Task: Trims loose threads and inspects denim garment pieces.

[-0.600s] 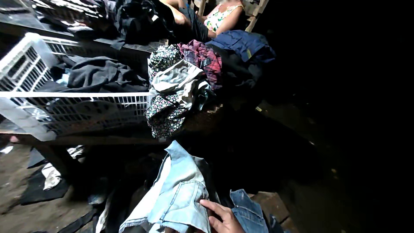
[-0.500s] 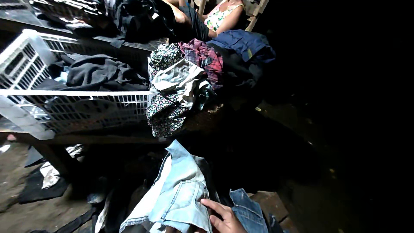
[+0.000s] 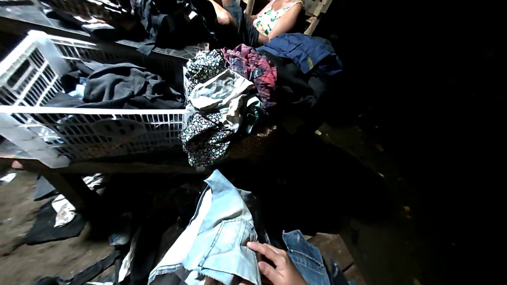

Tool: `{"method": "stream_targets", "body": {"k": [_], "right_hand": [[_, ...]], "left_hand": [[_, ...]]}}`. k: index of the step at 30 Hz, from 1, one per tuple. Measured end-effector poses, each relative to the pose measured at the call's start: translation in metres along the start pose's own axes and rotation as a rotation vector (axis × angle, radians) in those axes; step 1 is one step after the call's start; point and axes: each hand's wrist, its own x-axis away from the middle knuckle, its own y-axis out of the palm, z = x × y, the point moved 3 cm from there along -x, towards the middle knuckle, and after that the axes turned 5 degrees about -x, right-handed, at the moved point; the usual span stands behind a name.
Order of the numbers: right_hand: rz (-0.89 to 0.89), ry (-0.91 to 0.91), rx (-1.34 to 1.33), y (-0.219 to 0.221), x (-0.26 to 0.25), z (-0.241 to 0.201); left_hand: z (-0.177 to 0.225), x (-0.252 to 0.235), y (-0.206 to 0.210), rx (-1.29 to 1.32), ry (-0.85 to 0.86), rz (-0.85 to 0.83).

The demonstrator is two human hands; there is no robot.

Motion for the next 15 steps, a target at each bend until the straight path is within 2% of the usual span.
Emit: {"method": "stream_targets", "body": {"k": [1, 3, 8, 14, 15], "right_hand": [[-0.002, -0.003, 0.001, 0.0, -0.001, 0.0], [-0.013, -0.021, 0.014, -0.001, -0.001, 0.001], [-0.009, -0.04, 0.034, -0.001, -0.001, 0.002], [0.004, -0.046, 0.047, 0.0, 0.001, 0.002], [0.007, -0.045, 0.047, -0.001, 0.002, -0.001]], "left_hand": [[0.002, 0.0, -0.001, -0.033, 0.003, -0.06], [0.02, 0.003, -0.007, -0.064, -0.095, -0.171], [0.026, 0.003, -0.008, -0.069, -0.119, -0.174], [0.009, 0.002, 0.001, 0.012, 0.063, -0.024], [0.012, 0.005, -0.002, 0.003, 0.051, -0.062]]}}
